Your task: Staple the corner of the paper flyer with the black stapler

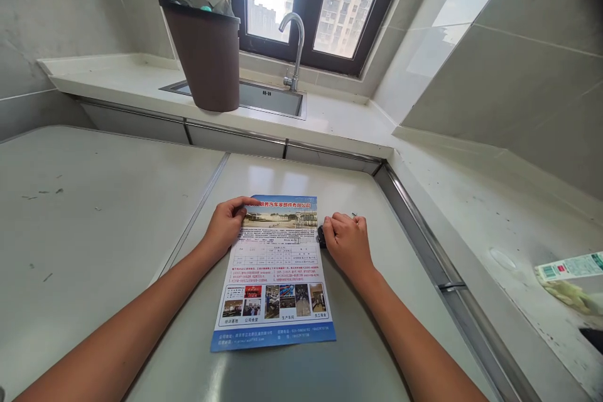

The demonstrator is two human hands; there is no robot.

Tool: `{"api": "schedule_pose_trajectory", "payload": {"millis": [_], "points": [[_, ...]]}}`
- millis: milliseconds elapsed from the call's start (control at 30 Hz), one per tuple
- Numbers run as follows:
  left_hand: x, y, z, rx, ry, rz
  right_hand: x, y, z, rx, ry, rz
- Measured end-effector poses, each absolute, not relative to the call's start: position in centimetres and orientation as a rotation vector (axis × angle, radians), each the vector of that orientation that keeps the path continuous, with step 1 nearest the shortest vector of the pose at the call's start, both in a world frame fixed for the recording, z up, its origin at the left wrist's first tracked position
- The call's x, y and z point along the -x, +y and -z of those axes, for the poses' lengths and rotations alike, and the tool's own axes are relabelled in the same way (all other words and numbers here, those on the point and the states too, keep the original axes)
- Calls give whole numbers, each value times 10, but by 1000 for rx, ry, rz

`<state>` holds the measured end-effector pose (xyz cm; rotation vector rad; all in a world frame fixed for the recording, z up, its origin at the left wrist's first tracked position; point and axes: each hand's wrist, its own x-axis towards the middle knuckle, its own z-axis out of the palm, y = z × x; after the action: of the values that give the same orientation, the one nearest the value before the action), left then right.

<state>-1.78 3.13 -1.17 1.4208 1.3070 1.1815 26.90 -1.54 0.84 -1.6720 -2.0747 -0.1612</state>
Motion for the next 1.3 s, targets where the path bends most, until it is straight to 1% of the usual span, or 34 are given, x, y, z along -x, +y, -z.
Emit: {"api": "schedule_pose_trajectory", "payload": {"millis": [667,1300], "points": [[14,28,4,-1325,1337,-1189,-271,-16,-10,1698,-2077,170],[16,30,8,-1382,1342,-1184,-269,-16,-9,1697,-2101,195]]}}
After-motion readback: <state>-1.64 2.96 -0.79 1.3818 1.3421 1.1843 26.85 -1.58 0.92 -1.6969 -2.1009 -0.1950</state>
